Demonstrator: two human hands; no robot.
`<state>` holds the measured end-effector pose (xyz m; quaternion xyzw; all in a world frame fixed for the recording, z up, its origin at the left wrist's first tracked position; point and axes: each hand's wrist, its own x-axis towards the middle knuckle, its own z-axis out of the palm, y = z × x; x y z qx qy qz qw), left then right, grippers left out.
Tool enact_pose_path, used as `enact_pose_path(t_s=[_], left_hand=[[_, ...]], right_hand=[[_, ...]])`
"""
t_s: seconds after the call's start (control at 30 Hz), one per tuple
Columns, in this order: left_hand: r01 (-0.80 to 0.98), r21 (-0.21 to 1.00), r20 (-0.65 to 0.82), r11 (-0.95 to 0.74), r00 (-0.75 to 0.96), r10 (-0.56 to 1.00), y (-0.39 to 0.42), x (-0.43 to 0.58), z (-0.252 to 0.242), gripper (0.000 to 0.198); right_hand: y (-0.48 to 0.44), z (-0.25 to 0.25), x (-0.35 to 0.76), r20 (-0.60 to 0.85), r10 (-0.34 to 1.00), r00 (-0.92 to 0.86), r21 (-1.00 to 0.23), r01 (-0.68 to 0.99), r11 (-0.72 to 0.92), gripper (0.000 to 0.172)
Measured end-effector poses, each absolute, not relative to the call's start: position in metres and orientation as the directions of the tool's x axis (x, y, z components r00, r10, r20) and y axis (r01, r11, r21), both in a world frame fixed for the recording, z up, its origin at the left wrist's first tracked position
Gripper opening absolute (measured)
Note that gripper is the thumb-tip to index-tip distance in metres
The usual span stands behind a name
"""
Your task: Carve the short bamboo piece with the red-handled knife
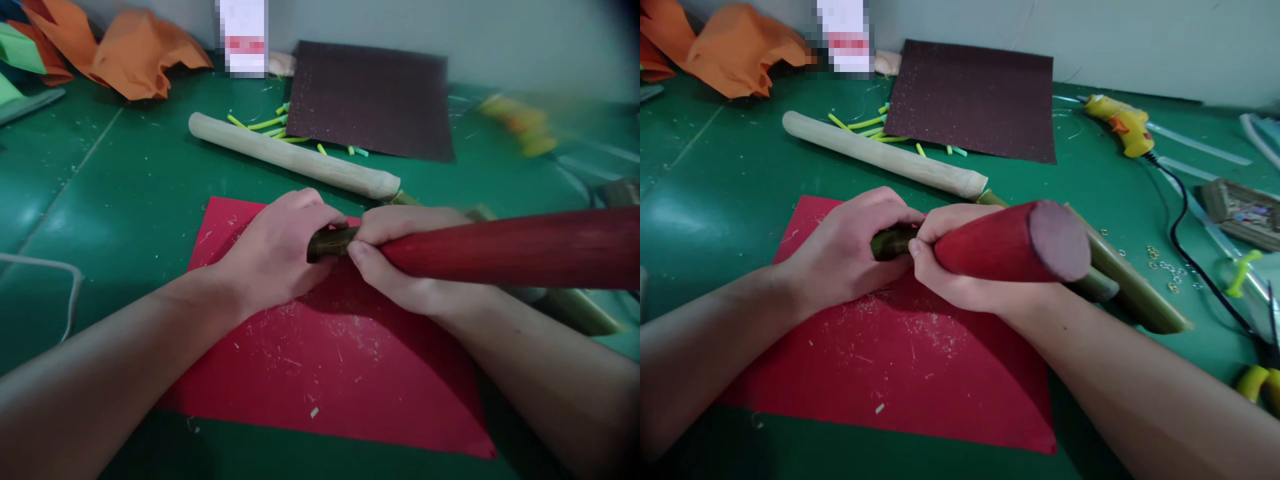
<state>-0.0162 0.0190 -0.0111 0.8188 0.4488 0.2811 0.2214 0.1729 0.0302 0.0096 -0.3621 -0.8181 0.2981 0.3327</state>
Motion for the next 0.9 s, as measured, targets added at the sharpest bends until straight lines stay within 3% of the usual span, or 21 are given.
enact_pose_path(t_s=[0.2, 0.3, 0.53, 0.63, 0.8, 0.9], left_hand=[[0.617, 0.620, 0.260, -0.484, 0.420, 0.869, 0.019, -0.015, -0.010, 0.014], [0.615, 0.619, 0.261, -0.487, 0.424, 0.867, 0.019, -0.016, -0.011, 0.016], [0.612, 0.607, 0.275, -0.508, 0.438, 0.856, 0.019, -0.016, -0.013, 0.019], [0.618, 0.608, 0.266, -0.499, 0.433, 0.861, 0.020, -0.016, -0.013, 0.017], [0.599, 0.624, 0.270, -0.503, 0.438, 0.857, 0.020, -0.016, -0.012, 0.018], [0.594, 0.624, 0.277, -0.508, 0.440, 0.854, 0.020, -0.017, -0.013, 0.018]], right_hand=[[0.035, 0.004, 0.172, 0.427, 0.857, -0.288, -0.785, 0.353, 0.509, 0.024], [0.039, 0.002, 0.174, 0.437, 0.825, -0.358, -0.774, 0.318, 0.548, 0.025], [0.032, 0.008, 0.172, 0.312, 0.825, -0.470, -0.806, 0.330, 0.492, 0.025], [0.032, 0.006, 0.170, 0.339, 0.838, -0.427, -0.806, 0.328, 0.493, 0.024], [0.034, -0.001, 0.172, 0.450, 0.871, -0.197, -0.831, 0.263, 0.489, 0.022], [0.033, 0.000, 0.174, 0.405, 0.868, -0.289, -0.803, 0.342, 0.488, 0.026]])
